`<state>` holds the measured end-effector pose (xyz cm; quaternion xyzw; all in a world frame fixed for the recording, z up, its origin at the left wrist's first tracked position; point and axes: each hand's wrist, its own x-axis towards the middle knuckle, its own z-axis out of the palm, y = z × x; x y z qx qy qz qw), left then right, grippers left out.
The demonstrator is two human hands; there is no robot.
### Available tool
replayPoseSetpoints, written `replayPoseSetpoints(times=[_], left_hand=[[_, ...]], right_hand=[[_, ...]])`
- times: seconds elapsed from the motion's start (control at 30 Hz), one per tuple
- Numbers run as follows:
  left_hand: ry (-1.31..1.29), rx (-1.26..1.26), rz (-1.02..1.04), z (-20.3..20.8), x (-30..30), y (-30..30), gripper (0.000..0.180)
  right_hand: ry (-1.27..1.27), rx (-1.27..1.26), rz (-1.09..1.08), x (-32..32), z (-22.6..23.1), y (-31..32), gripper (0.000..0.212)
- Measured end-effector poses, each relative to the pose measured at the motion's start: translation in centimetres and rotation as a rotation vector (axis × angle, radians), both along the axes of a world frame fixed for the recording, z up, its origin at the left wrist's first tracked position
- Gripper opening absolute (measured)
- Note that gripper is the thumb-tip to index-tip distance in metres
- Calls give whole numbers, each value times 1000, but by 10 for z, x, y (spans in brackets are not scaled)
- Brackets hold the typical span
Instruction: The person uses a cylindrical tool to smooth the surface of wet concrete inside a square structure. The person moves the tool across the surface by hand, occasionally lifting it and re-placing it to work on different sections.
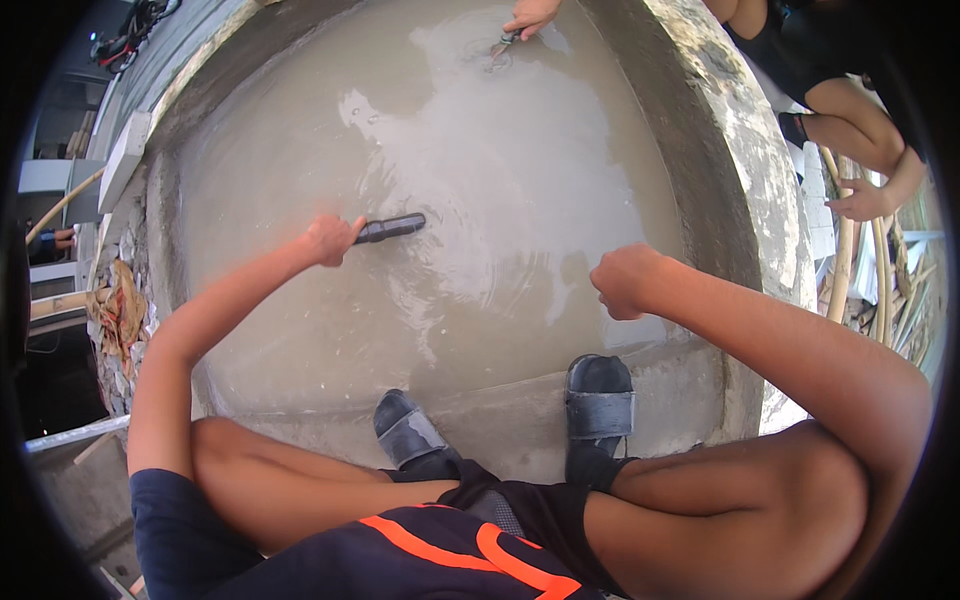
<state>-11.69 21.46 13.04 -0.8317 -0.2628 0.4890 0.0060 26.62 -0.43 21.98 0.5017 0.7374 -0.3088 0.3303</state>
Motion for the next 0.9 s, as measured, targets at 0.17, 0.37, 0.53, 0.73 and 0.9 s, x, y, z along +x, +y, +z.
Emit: replayPoseSetpoints(times=[0.17,0.37,0.53,0.73,0.9], left_hand=[[-234,-21,283,-51,-40,-58,54],[-562,-4,413,-66,-19,-99,53],[-1045,256,360,-77,33,-115,61],[-1123,508,535,-113,76,-137,60],[-1189,464,454,-116,74,-150,60]], right_hand=[[9,-59,78,-11,2,8,26],[-6,4,61,-14,-1,3,14],[-27,34,94,-20,12,6,14],[-36,-17,79,-24,15,-12,21],[-61,-42,27,-15,20,-13,26]])
